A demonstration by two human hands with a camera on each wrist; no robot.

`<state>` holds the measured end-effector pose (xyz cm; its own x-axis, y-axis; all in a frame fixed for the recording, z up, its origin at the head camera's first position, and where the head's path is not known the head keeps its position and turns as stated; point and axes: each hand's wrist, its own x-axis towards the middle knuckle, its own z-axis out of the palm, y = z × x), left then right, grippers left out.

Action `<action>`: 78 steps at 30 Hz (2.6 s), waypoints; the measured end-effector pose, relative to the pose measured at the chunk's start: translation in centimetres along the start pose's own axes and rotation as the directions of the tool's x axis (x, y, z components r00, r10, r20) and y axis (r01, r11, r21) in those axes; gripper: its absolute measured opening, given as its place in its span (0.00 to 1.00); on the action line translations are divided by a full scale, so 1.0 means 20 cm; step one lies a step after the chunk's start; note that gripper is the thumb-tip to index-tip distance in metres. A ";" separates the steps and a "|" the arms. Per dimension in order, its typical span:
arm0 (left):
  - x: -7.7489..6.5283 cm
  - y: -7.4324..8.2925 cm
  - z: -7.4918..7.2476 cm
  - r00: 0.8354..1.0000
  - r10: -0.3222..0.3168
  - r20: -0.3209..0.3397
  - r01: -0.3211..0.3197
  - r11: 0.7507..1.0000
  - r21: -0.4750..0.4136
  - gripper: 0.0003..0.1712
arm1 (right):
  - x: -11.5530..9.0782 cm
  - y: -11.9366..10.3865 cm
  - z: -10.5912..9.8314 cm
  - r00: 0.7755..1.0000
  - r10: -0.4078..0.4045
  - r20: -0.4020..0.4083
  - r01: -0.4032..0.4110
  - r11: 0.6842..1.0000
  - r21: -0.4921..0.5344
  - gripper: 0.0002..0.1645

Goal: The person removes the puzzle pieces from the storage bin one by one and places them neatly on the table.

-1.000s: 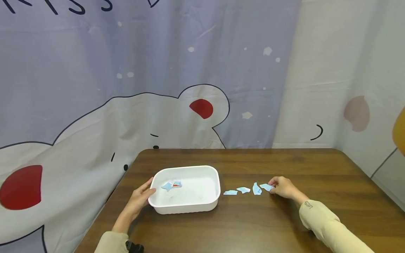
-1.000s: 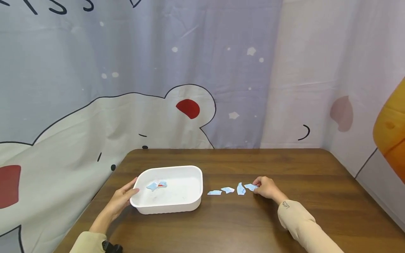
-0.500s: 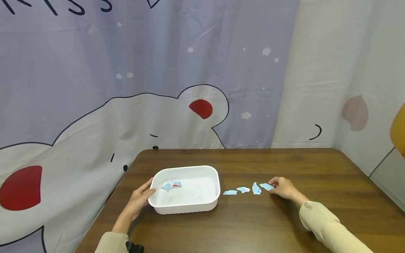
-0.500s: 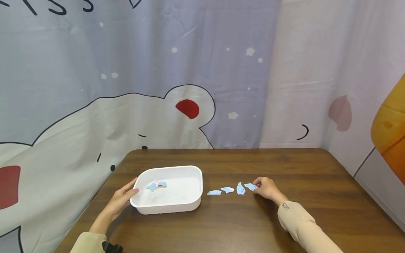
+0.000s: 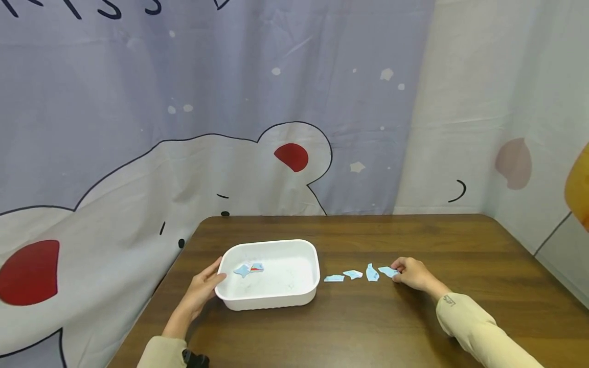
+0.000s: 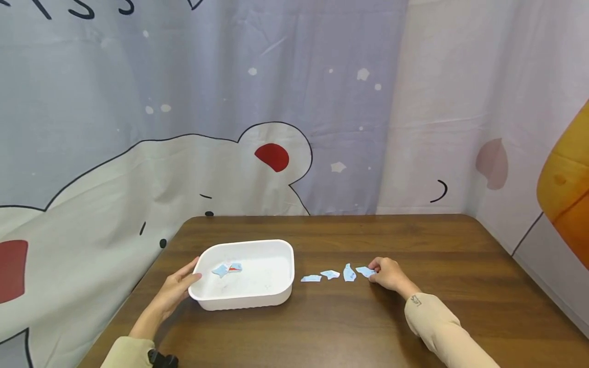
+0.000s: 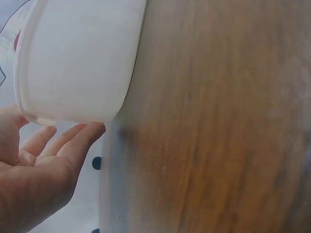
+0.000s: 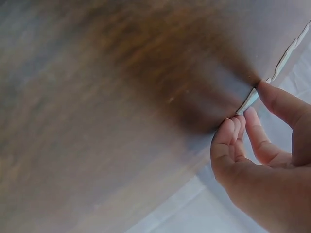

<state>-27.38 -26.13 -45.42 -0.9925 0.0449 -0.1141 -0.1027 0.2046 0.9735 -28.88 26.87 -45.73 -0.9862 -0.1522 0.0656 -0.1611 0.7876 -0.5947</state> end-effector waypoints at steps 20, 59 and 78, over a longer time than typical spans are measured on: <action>-0.01 0.00 -0.01 1.000 0.003 -0.030 -0.003 1.000 -0.004 0.35 | 0.14 -0.38 -0.03 0.992 -0.118 -0.046 0.120 0.991 0.051 0.21; 0.00 -0.03 0.02 0.997 0.029 -0.067 -0.030 0.999 -0.024 0.34 | 0.49 -1.25 0.77 0.950 -0.291 0.112 0.262 0.940 0.217 0.18; 0.01 -0.02 0.04 0.998 0.036 -0.057 -0.038 0.999 -0.023 0.34 | 0.49 -1.23 0.90 0.965 -0.210 0.160 0.190 0.973 0.129 0.27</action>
<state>-27.50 -25.43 -45.99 -0.9977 -0.0033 -0.0672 -0.0667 0.1806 0.9813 -33.87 -4.65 -44.92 -0.9111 -0.4077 0.0598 -0.3395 0.6603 -0.6699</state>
